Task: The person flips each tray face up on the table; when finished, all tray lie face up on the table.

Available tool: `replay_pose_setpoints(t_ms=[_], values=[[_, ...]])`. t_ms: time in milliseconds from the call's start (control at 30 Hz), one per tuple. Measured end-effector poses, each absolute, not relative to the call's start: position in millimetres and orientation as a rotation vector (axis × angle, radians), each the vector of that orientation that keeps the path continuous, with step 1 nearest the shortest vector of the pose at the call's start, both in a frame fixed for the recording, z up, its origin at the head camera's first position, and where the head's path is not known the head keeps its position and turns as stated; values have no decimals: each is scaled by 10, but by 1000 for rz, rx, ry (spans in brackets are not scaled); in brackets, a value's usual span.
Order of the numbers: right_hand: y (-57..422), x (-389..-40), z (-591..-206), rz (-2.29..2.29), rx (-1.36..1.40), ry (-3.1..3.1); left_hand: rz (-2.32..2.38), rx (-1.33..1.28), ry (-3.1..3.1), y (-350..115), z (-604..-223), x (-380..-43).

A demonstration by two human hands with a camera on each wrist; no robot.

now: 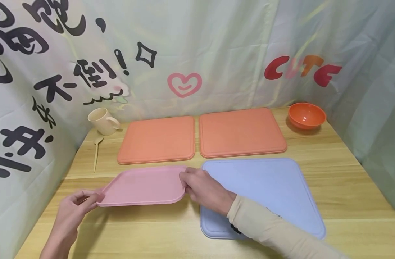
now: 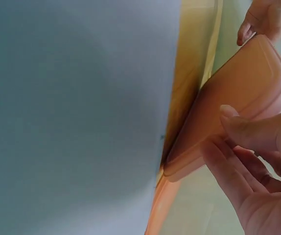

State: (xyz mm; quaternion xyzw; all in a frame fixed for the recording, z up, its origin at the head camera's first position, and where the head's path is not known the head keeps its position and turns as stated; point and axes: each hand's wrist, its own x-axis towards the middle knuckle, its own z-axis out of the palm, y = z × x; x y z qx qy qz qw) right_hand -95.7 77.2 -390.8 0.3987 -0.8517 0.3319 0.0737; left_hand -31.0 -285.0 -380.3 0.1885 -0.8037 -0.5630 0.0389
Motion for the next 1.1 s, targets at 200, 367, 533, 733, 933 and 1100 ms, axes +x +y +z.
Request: replay_pose_setpoints(t_ms=[200,367,533,733,933,1100], values=[[784,-943,-3946,926,1253,-2689,-1590,495,-2572,-2856,-3879,-292],[785,-936,-3956,892,1310,-2766,-1459,477,-2667,-2852,-3924,-299],[781,-929,-3941,896,1357,-2858,-1325,417,-2756,-2849,-3969,-312],[779,-914,-3938,862,1395,-2895,-1242,399,-2824,-2850,-4015,-343],[816,-896,-3920,848,1416,-2902,-1106,359,-2948,-2831,-4006,-343],[957,-865,-3818,855,1337,-2914,-1016,189,-2908,-2637,-3853,-311]])
